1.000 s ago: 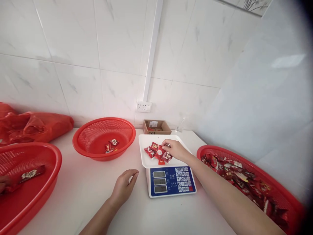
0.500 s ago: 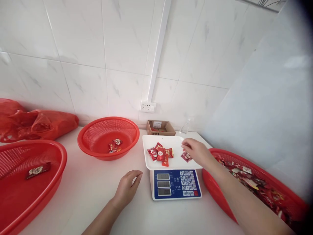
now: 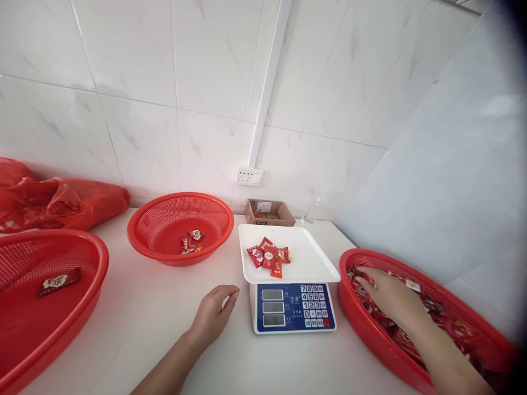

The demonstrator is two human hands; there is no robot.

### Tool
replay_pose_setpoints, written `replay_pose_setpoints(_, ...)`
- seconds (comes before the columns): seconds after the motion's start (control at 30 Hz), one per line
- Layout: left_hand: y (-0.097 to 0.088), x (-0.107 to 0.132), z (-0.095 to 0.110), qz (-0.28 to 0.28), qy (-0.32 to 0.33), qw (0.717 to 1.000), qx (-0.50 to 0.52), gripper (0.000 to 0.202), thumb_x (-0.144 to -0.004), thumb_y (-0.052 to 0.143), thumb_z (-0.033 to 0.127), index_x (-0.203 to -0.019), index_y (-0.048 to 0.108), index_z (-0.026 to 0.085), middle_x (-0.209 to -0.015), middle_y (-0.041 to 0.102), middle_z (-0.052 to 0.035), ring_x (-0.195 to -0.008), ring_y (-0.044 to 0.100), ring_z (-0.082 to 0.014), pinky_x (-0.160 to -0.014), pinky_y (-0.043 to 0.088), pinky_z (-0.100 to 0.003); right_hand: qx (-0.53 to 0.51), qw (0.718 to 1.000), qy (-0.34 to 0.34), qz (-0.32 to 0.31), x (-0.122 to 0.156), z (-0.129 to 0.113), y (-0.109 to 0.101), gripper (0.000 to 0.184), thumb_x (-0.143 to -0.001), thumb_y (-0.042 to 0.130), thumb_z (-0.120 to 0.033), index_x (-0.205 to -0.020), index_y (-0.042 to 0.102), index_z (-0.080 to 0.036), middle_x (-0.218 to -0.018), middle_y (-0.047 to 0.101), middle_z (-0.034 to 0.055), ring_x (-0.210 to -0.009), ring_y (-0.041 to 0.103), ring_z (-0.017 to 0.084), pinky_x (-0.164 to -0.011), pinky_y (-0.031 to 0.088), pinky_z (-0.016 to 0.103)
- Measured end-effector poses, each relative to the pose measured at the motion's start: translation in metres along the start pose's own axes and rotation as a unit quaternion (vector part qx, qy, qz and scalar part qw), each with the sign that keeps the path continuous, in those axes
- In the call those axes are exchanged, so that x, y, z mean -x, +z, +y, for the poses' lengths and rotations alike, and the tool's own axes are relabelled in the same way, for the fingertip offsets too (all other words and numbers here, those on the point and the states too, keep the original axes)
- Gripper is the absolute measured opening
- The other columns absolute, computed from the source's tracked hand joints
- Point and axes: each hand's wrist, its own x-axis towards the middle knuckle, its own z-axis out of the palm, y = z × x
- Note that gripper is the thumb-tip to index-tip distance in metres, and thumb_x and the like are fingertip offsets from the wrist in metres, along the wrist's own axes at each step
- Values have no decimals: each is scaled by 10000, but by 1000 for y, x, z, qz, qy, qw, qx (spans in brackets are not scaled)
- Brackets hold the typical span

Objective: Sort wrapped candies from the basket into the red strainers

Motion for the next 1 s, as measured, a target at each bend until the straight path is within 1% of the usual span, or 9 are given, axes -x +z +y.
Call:
replay_pose_setpoints(0.13, -1, 0, 0, 3, 0, 1000, -4, 218, -883, 411, 296, -903, 619, 233, -874, 682, -14, -806, 632, -153, -710, 508, -255, -82, 987, -133, -24, -3, -79, 13, 417, -822, 401, -431, -1102, 602, -196, -1227, 561, 94, -1160, 474, 237, -996, 359, 393)
replay_pose_setpoints(0.23, -1, 0, 1, 6, 0, 1000, -7, 226, -884, 409, 307, -896, 621, 231, -870, 684, -16, -803, 635, -156, -710, 509, -260, -108, 969, -212, -70, -6, -131, 30, 469, -837, 398, -474, -1203, 549, -222, -1367, 428, 62, -1296, 299, 233, -1059, 273, 404)
replay_pose_setpoints(0.33, -2, -1, 1, 9, -2, 1000, -6, 227, -883, 409, 307, -900, 621, 229, -876, 685, -19, -813, 634, -159, -722, 508, -263, -116, 958, -234, -119, -9, -161, 44, 537, -833, 404, -511, -1289, 463, -233, -1438, 316, 48, -1349, 160, 258, -1074, 218, 452)
replay_pose_setpoints(0.43, -3, -1, 1, 7, -13, 1000, 0, 227, -886, 402, 301, -908, 616, 229, -892, 681, -16, -825, 630, -154, -732, 504, -261, -118, 952, -238, -152, -12, -172, 51, 553, -824, 412, -530, -1282, 475, -224, -1437, 320, 48, -1349, 151, 275, -1079, 186, 461)
replay_pose_setpoints(0.6, -2, 1, 2, -5, -17, 1000, 10, 233, -891, 396, 307, -911, 616, 234, -896, 679, -19, -831, 626, -158, -741, 500, -268, -127, 952, -238, -148, -14, -177, 51, 473, -780, 487, -538, -1165, 574, -278, -1445, 300, 48, -1348, 126, 312, -1046, 184, 524)
replay_pose_setpoints(0.73, -2, 0, 3, -5, -16, 1000, 11, 230, -891, 400, 305, -913, 618, 236, -894, 678, -16, -829, 627, -157, -742, 502, -269, -119, 947, -241, -178, -21, -187, 56, 521, -741, 531, -560, -1221, 497, -358, -1465, 251, 44, -1354, 73, 325, -1012, 112, 616)
replay_pose_setpoints(0.83, -3, -1, 3, 1, -14, 1000, 8, 229, -891, 400, 303, -906, 617, 233, -885, 678, -18, -817, 628, -159, -727, 505, -270, -120, 944, -245, -188, -24, -189, 57, 542, -745, 537, -544, -1249, 467, -361, -1456, 275, 52, -1351, 99, 326, -1008, 89, 632)
replay_pose_setpoints(0.9, -3, -1, 2, 6, -13, 1000, 7, 224, -892, 400, 296, -903, 614, 231, -878, 676, -20, -812, 626, -158, -722, 505, -271, -146, 947, -243, -148, -22, -185, 52, 523, -759, 523, -534, -1237, 491, -324, -1444, 300, 56, -1349, 120, 319, -1021, 116, 617)
replay_pose_setpoints(1.0, -2, 0, 1, 16, -4, 1000, 7, 206, -893, 407, 280, -909, 606, 229, -876, 670, -22, -819, 620, -155, -732, 503, -273, -233, 941, -245, -20, -2, -167, 41, 442, -806, 488, -465, -1190, 534, -253, -1381, 403, 76, -1322, 238, 267, -1046, 235, 517)
